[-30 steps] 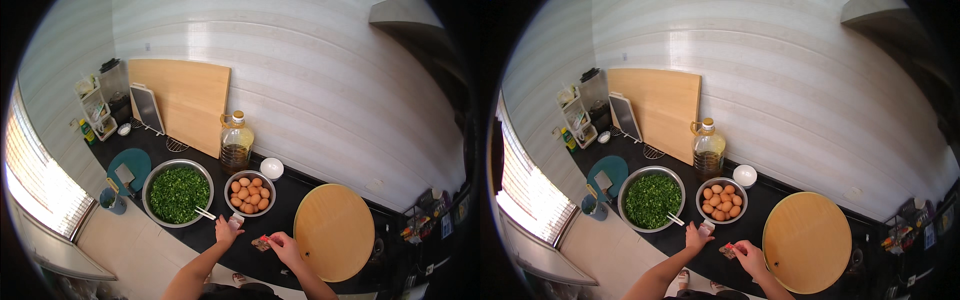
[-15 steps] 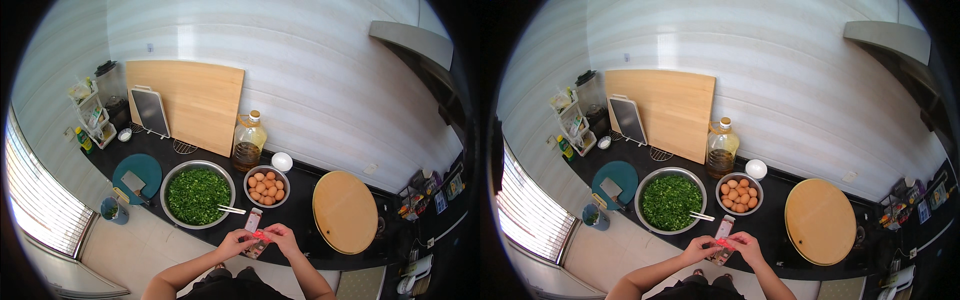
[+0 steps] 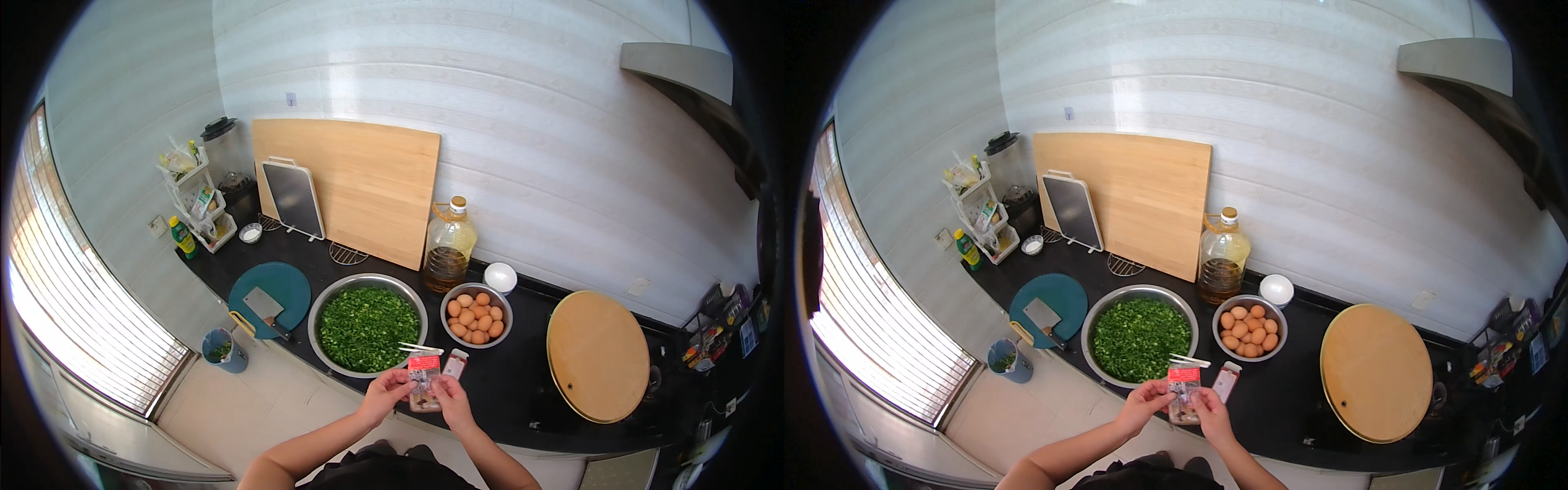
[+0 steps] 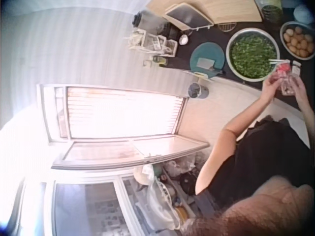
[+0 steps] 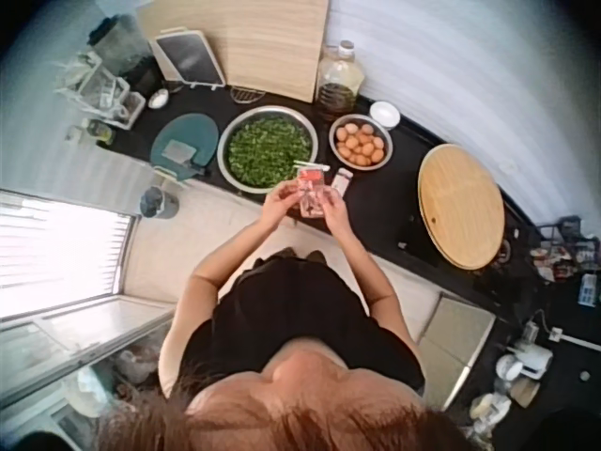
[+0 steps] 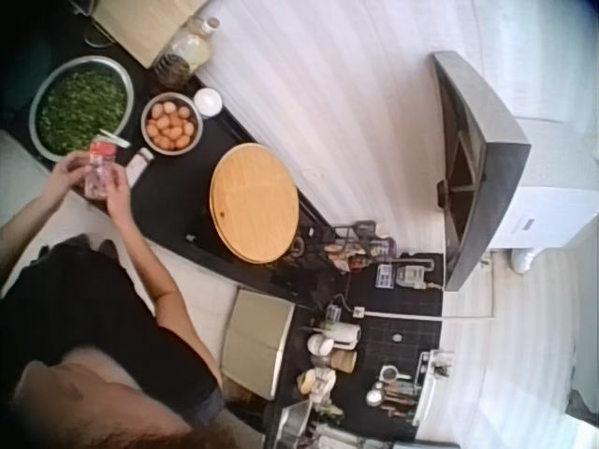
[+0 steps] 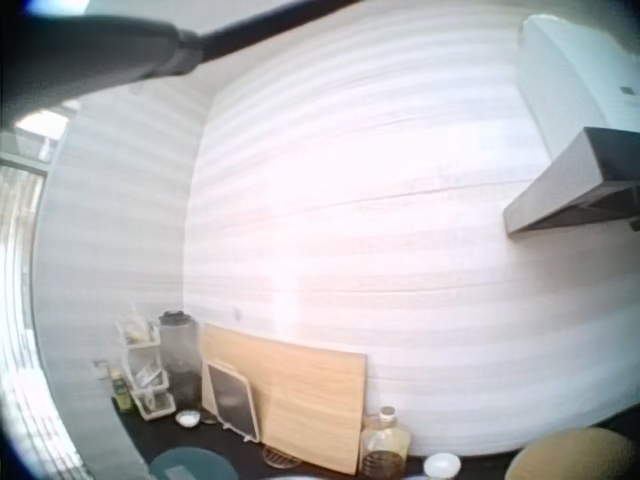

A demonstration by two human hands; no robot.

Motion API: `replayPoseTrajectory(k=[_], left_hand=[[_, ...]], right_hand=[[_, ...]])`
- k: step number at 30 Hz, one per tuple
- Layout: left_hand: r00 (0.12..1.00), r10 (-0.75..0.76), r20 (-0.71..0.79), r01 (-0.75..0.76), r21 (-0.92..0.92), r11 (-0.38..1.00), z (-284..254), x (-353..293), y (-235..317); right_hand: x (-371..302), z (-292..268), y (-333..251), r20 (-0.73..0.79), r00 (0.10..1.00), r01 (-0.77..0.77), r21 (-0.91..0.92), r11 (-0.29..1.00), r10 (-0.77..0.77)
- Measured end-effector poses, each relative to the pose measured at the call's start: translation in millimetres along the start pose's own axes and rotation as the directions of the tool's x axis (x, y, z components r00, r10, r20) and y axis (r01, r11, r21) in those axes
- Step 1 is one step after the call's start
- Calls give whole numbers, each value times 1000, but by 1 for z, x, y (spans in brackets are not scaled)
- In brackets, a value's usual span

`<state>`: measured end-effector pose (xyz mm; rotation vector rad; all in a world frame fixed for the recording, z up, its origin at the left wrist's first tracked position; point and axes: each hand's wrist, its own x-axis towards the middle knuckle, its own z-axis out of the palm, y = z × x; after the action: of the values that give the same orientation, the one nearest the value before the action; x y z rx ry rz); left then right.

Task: The person pours oil from a large bottle into a smaller container, then washes their hands at the sink. They retrieve chopsticks and use them to stir a large bowl of chopped green vegetables, adding oil and a powdered seasoning from a packet.

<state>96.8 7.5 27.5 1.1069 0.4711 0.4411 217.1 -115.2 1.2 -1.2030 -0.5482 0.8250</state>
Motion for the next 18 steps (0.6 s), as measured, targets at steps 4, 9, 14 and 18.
replayPoseTrajectory(k=[4,9,14,18], left_hand=[[996,-2,-87,10,86,996,-41,-5,2],[963,115,-245,-81,144,986,-126,1,9],[903,113,-416,-76,105,992,-208,1,47],[856,112,-504,-68,105,992,-273,4,68]], right_hand=[[17,20,-30,-81,974,159,-419,894,-211],[55,38,-34,8,972,182,-654,734,-234],[89,80,-39,74,984,158,-766,623,-159],[116,106,-38,106,990,141,-844,518,-97]])
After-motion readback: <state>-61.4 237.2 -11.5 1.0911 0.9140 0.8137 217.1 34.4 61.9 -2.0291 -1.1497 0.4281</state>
